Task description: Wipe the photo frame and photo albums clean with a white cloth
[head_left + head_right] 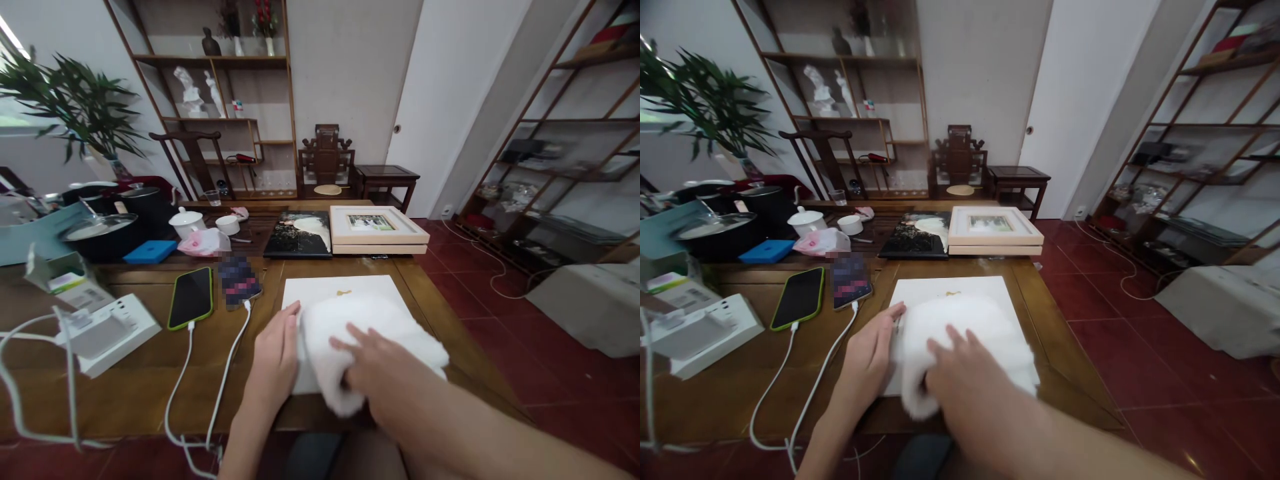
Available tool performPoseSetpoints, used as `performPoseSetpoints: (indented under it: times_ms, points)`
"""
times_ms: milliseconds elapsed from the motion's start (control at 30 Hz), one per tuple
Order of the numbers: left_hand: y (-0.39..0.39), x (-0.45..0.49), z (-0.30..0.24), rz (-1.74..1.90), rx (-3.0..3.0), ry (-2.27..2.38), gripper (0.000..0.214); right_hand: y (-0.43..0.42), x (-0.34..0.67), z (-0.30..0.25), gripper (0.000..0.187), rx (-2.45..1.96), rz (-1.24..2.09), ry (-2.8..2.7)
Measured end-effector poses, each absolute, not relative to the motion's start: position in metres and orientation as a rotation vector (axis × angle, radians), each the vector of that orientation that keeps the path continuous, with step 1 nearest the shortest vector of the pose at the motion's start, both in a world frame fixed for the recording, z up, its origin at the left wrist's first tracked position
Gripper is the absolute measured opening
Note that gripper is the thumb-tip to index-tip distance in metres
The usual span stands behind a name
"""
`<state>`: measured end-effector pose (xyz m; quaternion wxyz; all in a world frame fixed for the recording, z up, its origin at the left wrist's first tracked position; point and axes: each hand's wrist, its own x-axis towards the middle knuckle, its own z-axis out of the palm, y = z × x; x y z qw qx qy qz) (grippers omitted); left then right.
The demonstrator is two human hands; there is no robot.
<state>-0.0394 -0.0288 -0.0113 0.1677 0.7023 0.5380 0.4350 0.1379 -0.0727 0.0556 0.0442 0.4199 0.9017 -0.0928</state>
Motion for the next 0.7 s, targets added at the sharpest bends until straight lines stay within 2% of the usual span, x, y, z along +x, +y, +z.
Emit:
performPoseSetpoints:
  times_ms: [133,300,500,700]
  points:
    - [-0.026,-0.039,-0.018,1.178,2.151,1.545,0.031,-0.018,0.153,0.072,0.038,1.449,-0.149,2.641]
    - [-0.025,-0.039,-0.019,1.213,2.268,1.491,0.027,0.036,0.122,0.082,0.030,1.361,-0.129,2.647]
    - [-0.026,-0.042,-0.014,1.187,2.267,1.505,0.025,0.046,0.082,0.082,0.025,1.223,-0.189,2.726]
    - [-0.025,-0.042,-0.020,1.211,2.267,1.512,0.027,0.047,0.147,0.077,0.032,1.400,-0.167,2.656]
